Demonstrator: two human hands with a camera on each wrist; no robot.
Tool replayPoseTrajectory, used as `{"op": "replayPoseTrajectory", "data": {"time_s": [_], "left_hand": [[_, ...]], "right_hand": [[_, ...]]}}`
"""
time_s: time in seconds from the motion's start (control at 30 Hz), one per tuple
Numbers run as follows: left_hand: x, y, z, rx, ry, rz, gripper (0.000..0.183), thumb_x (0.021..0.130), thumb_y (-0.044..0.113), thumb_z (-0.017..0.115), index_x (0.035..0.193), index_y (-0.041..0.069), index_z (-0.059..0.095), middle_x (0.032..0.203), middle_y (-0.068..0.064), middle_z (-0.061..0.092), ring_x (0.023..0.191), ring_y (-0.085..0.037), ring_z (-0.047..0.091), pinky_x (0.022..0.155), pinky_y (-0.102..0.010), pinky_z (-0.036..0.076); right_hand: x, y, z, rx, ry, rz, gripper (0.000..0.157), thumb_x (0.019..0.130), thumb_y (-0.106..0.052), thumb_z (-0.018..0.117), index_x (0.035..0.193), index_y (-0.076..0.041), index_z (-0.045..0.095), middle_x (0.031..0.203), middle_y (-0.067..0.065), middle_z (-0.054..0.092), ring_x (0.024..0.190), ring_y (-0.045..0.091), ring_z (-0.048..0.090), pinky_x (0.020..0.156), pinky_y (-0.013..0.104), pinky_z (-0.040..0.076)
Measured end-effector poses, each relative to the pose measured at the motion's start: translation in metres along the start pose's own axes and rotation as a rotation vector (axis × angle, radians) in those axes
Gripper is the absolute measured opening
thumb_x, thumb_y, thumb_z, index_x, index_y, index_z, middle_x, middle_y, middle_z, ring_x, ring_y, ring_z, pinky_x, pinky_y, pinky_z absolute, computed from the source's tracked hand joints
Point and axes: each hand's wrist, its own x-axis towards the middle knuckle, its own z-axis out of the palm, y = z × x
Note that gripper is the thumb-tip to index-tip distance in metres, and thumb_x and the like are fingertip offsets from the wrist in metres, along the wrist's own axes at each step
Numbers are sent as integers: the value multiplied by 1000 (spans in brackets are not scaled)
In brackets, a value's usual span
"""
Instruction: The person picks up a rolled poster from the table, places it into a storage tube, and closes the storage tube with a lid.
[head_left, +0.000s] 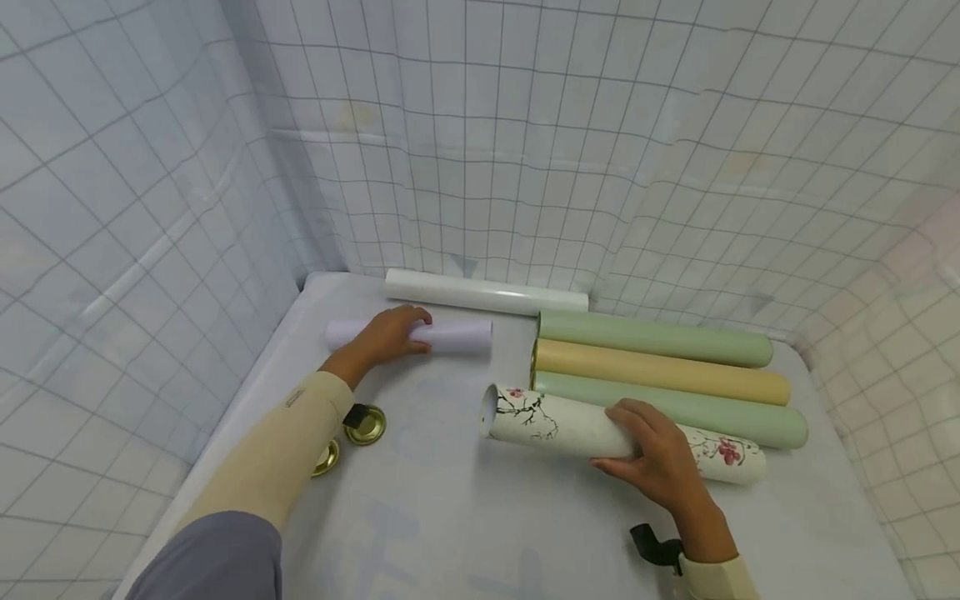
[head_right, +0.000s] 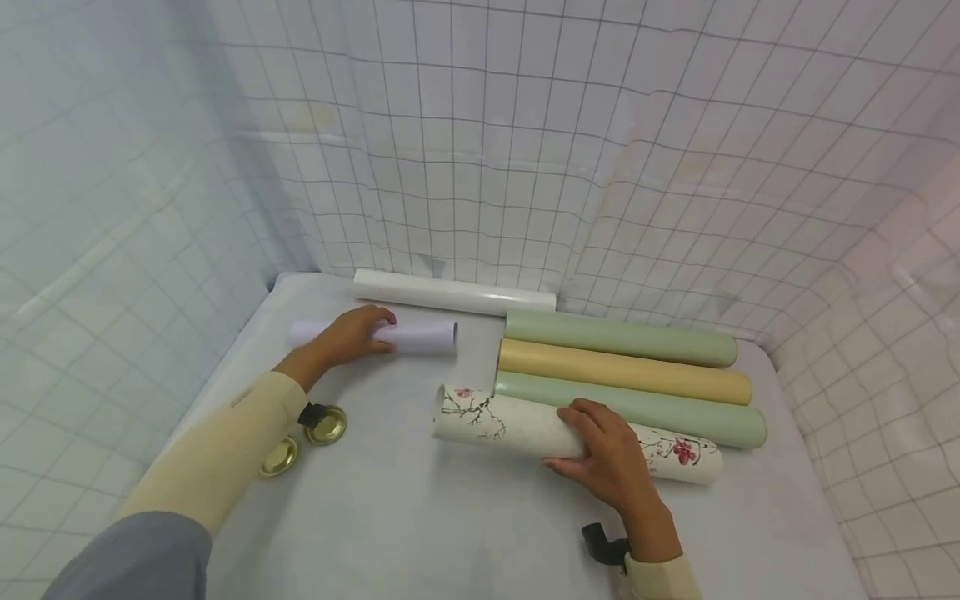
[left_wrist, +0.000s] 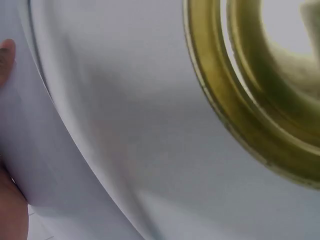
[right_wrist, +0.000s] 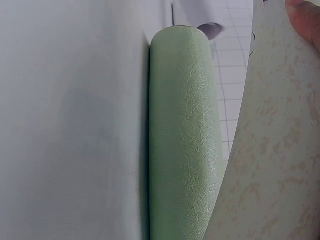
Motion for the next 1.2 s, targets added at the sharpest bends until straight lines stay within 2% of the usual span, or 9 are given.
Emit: {"op": "replayPoseTrajectory", "data": {"time_s": [0.17, 0.3, 0.47, 0.63, 0.77, 1.07, 1.2], "left_hand": [[-24, 11, -13, -26, 132, 64, 47, 81, 29, 84, 119, 7, 66, 118, -14, 63, 109, -36, 58, 98, -52, 43], [-48, 20, -25, -42, 224, 129, 44, 79, 26, 86, 115, 9, 67, 115, -12, 65, 107, -34, 59, 95, -51, 45], [-73, 31, -35, -94, 297, 224, 43, 76, 19, 89, 111, 11, 66, 112, -8, 65, 102, -28, 61, 89, -47, 49], [-93, 44, -44, -142, 320, 275, 44, 75, 13, 89, 110, 11, 64, 113, -7, 63, 102, -26, 62, 87, -46, 51], [-106, 53, -48, -134, 318, 304, 43, 74, 11, 88, 110, 11, 65, 115, -6, 62, 103, -25, 61, 85, -45, 53], [-122, 61, -50, -77, 309, 397, 43, 72, 9, 89, 109, 12, 68, 110, -3, 63, 99, -24, 62, 80, -42, 54], [-125, 64, -48, -15, 322, 420, 45, 70, 11, 90, 110, 12, 69, 109, -6, 64, 97, -26, 62, 80, -43, 54]], "right_hand": [[1, -2, 0, -6, -9, 19, 68, 83, -66, 66, 115, -6, 67, 112, 11, 65, 96, 29, 64, 77, 42, 51], [1, -3, 0, -10, -23, 36, 69, 83, -66, 66, 115, -6, 67, 112, 11, 65, 97, 29, 64, 78, 42, 51], [2, -2, 1, -15, 13, 20, 68, 83, -66, 65, 115, -5, 68, 111, 11, 66, 96, 30, 65, 78, 42, 50], [3, -2, 2, -11, 42, 5, 68, 83, -66, 66, 115, -5, 68, 111, 11, 66, 94, 31, 65, 76, 41, 50], [3, -2, 3, 1, 48, 1, 69, 83, -65, 67, 115, -5, 68, 112, 11, 66, 95, 30, 65, 77, 41, 50], [1, 1, 5, 11, 66, 5, 69, 81, -64, 71, 116, -4, 68, 114, 11, 67, 98, 31, 65, 86, 32, 47], [0, 1, 5, 11, 70, 6, 69, 82, -65, 69, 116, -5, 68, 114, 11, 66, 98, 30, 65, 88, 28, 46]]}}
